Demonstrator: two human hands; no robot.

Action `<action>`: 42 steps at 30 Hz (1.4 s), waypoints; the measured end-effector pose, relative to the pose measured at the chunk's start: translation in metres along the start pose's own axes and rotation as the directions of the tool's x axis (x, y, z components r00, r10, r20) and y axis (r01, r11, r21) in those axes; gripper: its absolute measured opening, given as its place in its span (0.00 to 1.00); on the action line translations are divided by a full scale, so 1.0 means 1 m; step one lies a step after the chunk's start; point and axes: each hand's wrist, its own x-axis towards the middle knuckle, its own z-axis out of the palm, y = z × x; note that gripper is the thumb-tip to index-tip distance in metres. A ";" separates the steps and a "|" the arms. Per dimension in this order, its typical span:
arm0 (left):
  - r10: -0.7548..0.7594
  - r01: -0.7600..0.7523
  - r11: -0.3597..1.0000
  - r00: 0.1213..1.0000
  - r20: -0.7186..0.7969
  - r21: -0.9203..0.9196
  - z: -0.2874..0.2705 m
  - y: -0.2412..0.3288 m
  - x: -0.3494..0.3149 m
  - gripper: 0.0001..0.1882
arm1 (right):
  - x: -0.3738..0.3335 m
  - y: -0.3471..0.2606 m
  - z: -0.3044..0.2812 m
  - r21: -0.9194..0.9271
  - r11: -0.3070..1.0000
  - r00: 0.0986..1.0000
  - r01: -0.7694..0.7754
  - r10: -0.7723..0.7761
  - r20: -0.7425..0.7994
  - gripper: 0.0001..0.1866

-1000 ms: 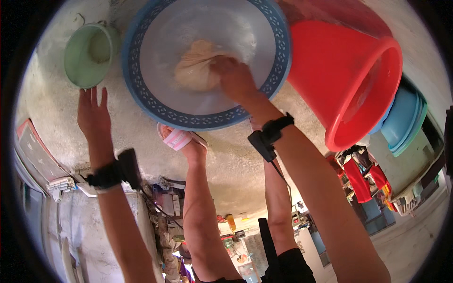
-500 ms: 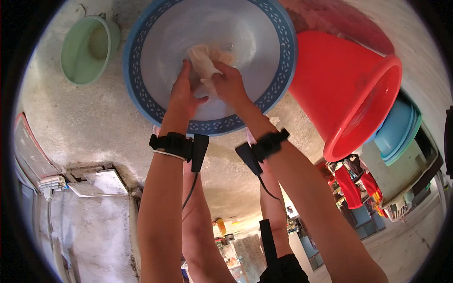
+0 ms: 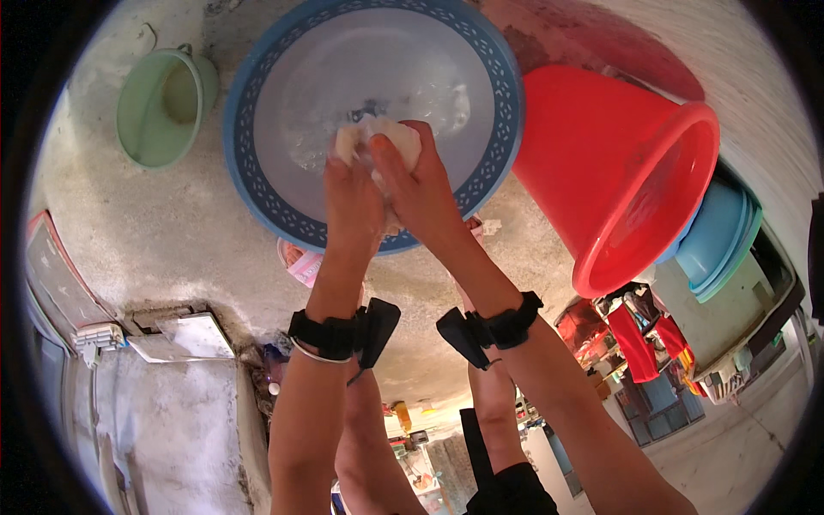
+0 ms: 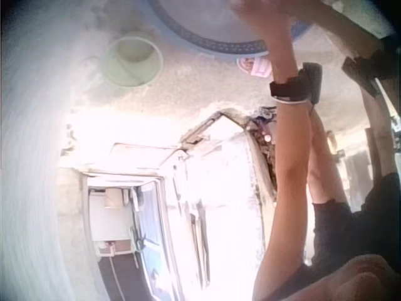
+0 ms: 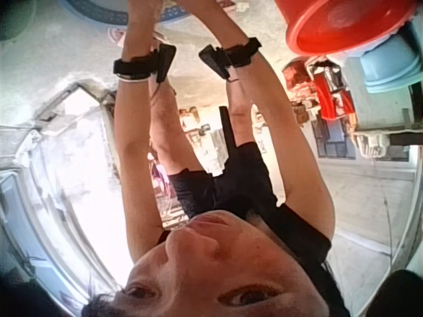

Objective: The person washes an undergarment in a basin by hand, rinses it with water from a small container, and hangs it on a hanger in an indoor area. Then the person walks into a larger storage room, removes a piece of ginger from a box, and peels the ginger by hand while standing over a trash can.

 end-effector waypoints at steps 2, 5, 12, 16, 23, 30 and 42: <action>0.023 -0.030 0.983 0.999 0.038 0.181 -0.003 0.006 0.004 0.15 | 0.003 -0.004 0.004 -0.018 1.000 1.000 0.005 -0.005 -0.005 0.22; -0.150 0.167 0.926 0.986 -0.076 0.339 -0.001 0.014 0.011 0.14 | 0.004 -0.009 0.003 -0.167 0.986 1.000 -0.026 0.027 0.004 0.20; -0.136 0.130 0.777 0.990 -0.038 0.616 0.000 0.025 0.004 0.20 | 0.016 0.003 -0.003 -0.273 0.961 0.998 -0.039 0.053 0.043 0.20; -0.208 0.255 0.950 0.947 -0.244 0.179 -0.020 0.033 0.011 0.27 | 0.039 0.014 -0.030 -0.168 0.955 0.956 -0.245 0.267 0.125 0.23; 0.410 -0.374 0.635 0.905 0.115 0.676 -0.056 -0.011 0.037 0.26 | 0.063 0.061 -0.069 -0.774 0.558 0.917 0.298 -0.394 0.069 0.29; 0.236 -0.582 0.138 0.805 0.544 0.801 -0.030 -0.049 0.057 0.30 | 0.039 0.097 -0.023 -0.800 0.572 0.983 0.181 -0.136 0.125 0.25; -0.136 0.213 0.858 0.972 -0.194 0.467 -0.051 0.004 0.036 0.18 | 0.060 0.029 -0.067 -0.356 0.932 0.945 0.067 -0.174 -0.278 0.06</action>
